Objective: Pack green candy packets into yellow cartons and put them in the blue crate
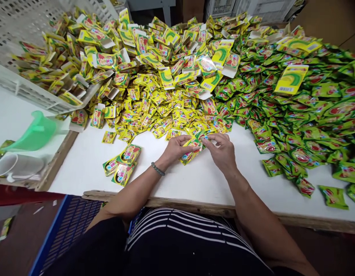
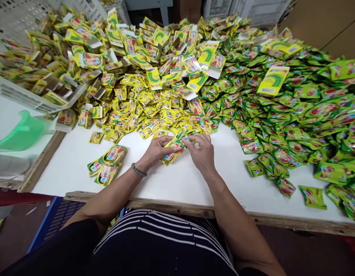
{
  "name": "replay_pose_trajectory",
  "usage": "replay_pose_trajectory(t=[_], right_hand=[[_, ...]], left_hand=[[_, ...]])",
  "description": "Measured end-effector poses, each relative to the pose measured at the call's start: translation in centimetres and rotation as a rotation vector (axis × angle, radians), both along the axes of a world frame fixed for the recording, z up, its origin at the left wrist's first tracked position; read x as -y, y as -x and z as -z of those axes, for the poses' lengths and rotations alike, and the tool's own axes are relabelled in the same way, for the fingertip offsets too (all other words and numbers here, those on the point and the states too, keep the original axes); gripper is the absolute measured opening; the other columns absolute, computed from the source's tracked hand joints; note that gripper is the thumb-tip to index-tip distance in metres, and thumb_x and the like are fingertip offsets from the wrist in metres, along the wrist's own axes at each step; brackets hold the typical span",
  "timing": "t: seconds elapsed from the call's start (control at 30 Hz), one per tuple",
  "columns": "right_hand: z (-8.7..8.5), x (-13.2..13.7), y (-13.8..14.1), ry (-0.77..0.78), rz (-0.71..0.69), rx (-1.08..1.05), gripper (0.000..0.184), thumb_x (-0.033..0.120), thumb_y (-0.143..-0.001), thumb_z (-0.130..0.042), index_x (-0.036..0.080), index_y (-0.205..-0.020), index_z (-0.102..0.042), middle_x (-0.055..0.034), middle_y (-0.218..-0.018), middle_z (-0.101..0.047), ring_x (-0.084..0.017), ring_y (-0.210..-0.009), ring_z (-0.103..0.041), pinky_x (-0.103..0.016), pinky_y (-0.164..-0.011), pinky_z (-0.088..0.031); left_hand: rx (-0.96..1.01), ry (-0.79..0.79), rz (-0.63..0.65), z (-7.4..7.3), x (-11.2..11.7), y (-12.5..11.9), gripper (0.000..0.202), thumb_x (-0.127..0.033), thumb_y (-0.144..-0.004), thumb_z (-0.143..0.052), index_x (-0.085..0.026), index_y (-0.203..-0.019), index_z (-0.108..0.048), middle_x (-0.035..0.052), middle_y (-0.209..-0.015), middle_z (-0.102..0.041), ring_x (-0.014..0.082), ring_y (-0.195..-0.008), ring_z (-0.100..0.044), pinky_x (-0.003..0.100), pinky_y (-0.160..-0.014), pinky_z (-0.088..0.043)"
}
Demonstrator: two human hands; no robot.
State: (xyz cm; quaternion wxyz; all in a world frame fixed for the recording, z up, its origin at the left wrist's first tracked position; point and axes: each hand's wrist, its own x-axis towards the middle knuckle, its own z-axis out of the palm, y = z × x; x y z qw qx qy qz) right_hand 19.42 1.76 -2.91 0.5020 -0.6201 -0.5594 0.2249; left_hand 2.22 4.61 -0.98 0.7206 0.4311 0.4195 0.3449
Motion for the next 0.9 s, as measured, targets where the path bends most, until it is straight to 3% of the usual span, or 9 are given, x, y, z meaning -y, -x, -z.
replay_pose_trajectory(t=[0.2, 0.33, 0.43, 0.5, 0.57, 0.67, 0.77, 0.9], right_hand=[[0.7, 0.2, 0.6, 0.001, -0.088, 0.070, 0.036, 0.046, -0.091, -0.051, 0.025, -0.072, -0.074, -0.0081, -0.119, -0.062, -0.027, -0.118, -0.045, -0.050, -0.105, -0.037], [0.7, 0.4, 1.4, 0.066, -0.209, 0.061, 0.040, 0.046, -0.092, -0.051, 0.024, -0.066, -0.071, -0.0075, -0.122, -0.060, -0.028, -0.123, -0.043, -0.050, -0.108, -0.035], [0.3, 0.4, 1.5, 0.009, -0.168, -0.035, 0.029, 0.047, -0.089, -0.055, 0.024, -0.084, -0.072, -0.0087, -0.124, -0.059, -0.027, -0.124, -0.046, -0.048, -0.104, -0.040], [0.0, 0.4, 1.5, -0.046, -0.093, -0.143, 0.030, 0.048, -0.085, -0.061, 0.024, -0.101, -0.070, -0.0097, -0.123, -0.058, -0.025, -0.121, -0.050, -0.042, -0.093, -0.048], [-0.2, 0.3, 1.5, -0.004, -0.137, -0.255, 0.035, 0.049, -0.083, -0.063, 0.023, -0.105, -0.068, -0.0085, -0.112, -0.063, -0.023, -0.105, -0.058, -0.036, -0.080, -0.051], [-0.1, 0.3, 1.6, 0.130, -0.323, -0.345, 0.034, 0.052, -0.085, -0.060, 0.021, -0.096, -0.071, -0.0039, -0.089, -0.067, -0.018, -0.081, -0.061, -0.032, -0.073, -0.050], [0.2, 0.3, 1.5, 0.158, -0.361, -0.304, 0.036, 0.054, -0.085, -0.058, 0.020, -0.088, -0.073, -0.0024, -0.080, -0.067, -0.017, -0.076, -0.059, -0.031, -0.071, -0.048], [0.4, 0.3, 1.5, 0.165, -0.328, -0.365, 0.050, 0.054, -0.083, -0.061, 0.023, -0.122, -0.064, -0.0023, -0.083, -0.069, -0.018, -0.077, -0.062, -0.033, -0.074, -0.052]], left_hand=[[0.029, 0.006, -0.032, -0.3, 0.3, -0.1, 0.049, -0.029, -0.048, -0.091, -0.012, -0.089, -0.068, 0.0015, -0.078, -0.073, 0.0124, -0.067, -0.065, 0.025, -0.067, -0.050], [0.059, 0.027, -0.033, 0.0, 0.4, -0.3, 0.049, -0.030, -0.049, -0.090, -0.012, -0.087, -0.067, 0.0007, -0.076, -0.073, 0.0120, -0.064, -0.065, 0.025, -0.066, -0.051], [0.085, 0.034, -0.101, -0.2, 0.4, -0.5, 0.054, -0.033, -0.053, -0.089, -0.014, -0.095, -0.060, -0.0007, -0.073, -0.072, 0.0133, -0.061, -0.066, 0.025, -0.063, -0.051], [0.098, -0.001, -0.171, -0.5, 0.4, -0.5, 0.061, -0.033, -0.056, -0.087, -0.018, -0.105, -0.054, -0.0026, -0.071, -0.070, 0.0136, -0.059, -0.065, 0.025, -0.060, -0.050], [0.118, -0.059, -0.212, -0.7, 0.4, -0.5, 0.065, -0.033, -0.061, -0.086, -0.021, -0.113, -0.049, -0.0047, -0.070, -0.068, 0.0121, -0.057, -0.063, 0.023, -0.058, -0.048], [0.124, -0.136, -0.183, -0.7, 0.5, -0.3, 0.056, -0.034, -0.065, -0.083, -0.021, -0.110, -0.052, -0.0050, -0.071, -0.066, 0.0095, -0.057, -0.060, 0.021, -0.057, -0.046], [0.089, -0.193, -0.130, -0.4, 0.4, 0.0, 0.047, -0.035, -0.066, -0.083, -0.019, -0.102, -0.058, -0.0036, -0.075, -0.067, 0.0090, -0.063, -0.061, 0.020, -0.061, -0.045], [0.072, -0.190, -0.078, -0.3, 0.2, 0.1, 0.047, -0.037, -0.064, -0.083, -0.019, -0.100, -0.058, -0.0045, -0.073, -0.066, 0.0100, -0.065, -0.062, 0.022, -0.065, -0.047]])
